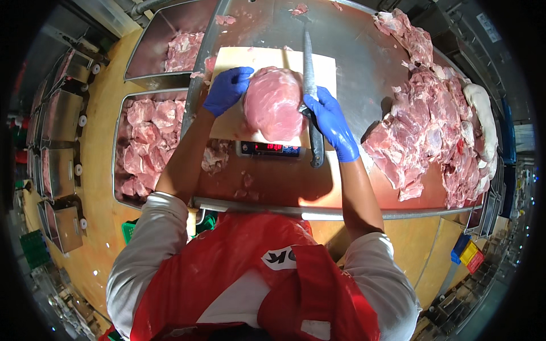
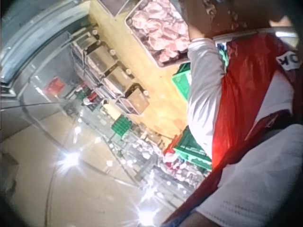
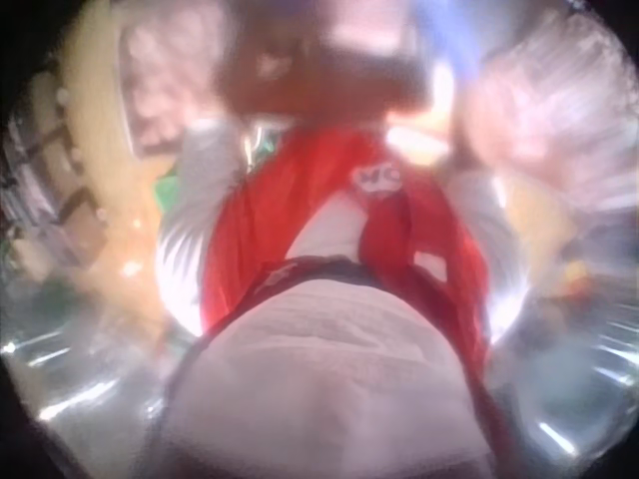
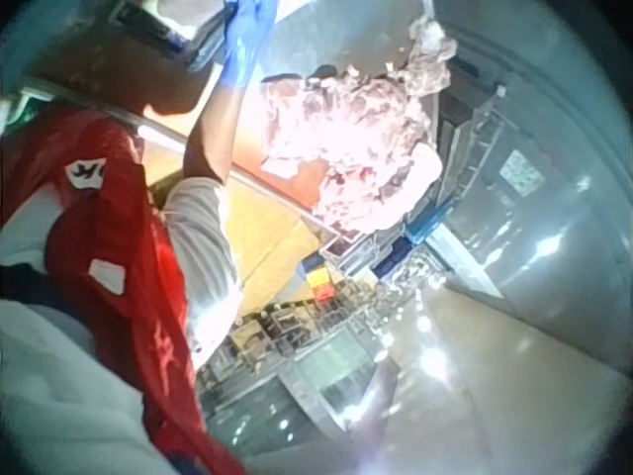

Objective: The person cuts large pieces of raw meat into smaller portions using a knife on a cutting board. They weigh the portions on a digital scale and place them into metal trays and green crates.

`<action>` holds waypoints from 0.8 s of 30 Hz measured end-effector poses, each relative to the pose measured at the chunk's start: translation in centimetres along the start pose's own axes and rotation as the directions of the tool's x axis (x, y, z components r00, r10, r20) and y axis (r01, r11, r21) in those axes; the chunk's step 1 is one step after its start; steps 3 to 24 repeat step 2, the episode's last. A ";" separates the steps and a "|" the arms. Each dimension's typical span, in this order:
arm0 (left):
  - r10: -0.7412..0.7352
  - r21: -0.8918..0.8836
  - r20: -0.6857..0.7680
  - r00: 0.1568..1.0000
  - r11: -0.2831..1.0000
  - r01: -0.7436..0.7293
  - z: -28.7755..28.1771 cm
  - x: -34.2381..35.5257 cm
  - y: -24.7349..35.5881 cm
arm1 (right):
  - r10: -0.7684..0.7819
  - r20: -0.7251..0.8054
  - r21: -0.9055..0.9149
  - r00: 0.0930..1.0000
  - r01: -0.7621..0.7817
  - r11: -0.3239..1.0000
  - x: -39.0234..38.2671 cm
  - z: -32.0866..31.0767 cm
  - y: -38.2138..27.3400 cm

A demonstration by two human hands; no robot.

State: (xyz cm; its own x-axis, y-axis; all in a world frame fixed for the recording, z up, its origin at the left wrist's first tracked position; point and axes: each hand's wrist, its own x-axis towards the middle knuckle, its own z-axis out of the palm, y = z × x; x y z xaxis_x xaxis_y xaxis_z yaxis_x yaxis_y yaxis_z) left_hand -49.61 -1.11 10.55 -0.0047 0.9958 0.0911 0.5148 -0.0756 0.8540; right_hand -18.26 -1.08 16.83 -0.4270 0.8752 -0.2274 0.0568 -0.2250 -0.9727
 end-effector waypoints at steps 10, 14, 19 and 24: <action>-0.006 -0.098 0.088 0.996 0.995 0.014 -0.5 -0.2 1.1 | 0.064 -0.067 0.044 0.996 -0.061 0.997 -0.9 -0.5 0.9; -0.006 -0.098 0.088 0.996 0.995 0.014 -0.5 -0.2 1.1 | 0.064 -0.067 0.044 0.996 -0.061 0.997 -0.9 -0.5 0.9; -0.006 -0.098 0.088 0.996 0.995 0.014 -0.5 -0.2 1.1 | 0.064 -0.067 0.044 0.996 -0.061 0.997 -0.9 -0.5 0.9; -0.006 -0.098 0.088 0.996 0.995 0.014 -0.5 -0.2 1.1 | 0.064 -0.067 0.044 0.996 -0.061 0.997 -0.9 -0.5 0.9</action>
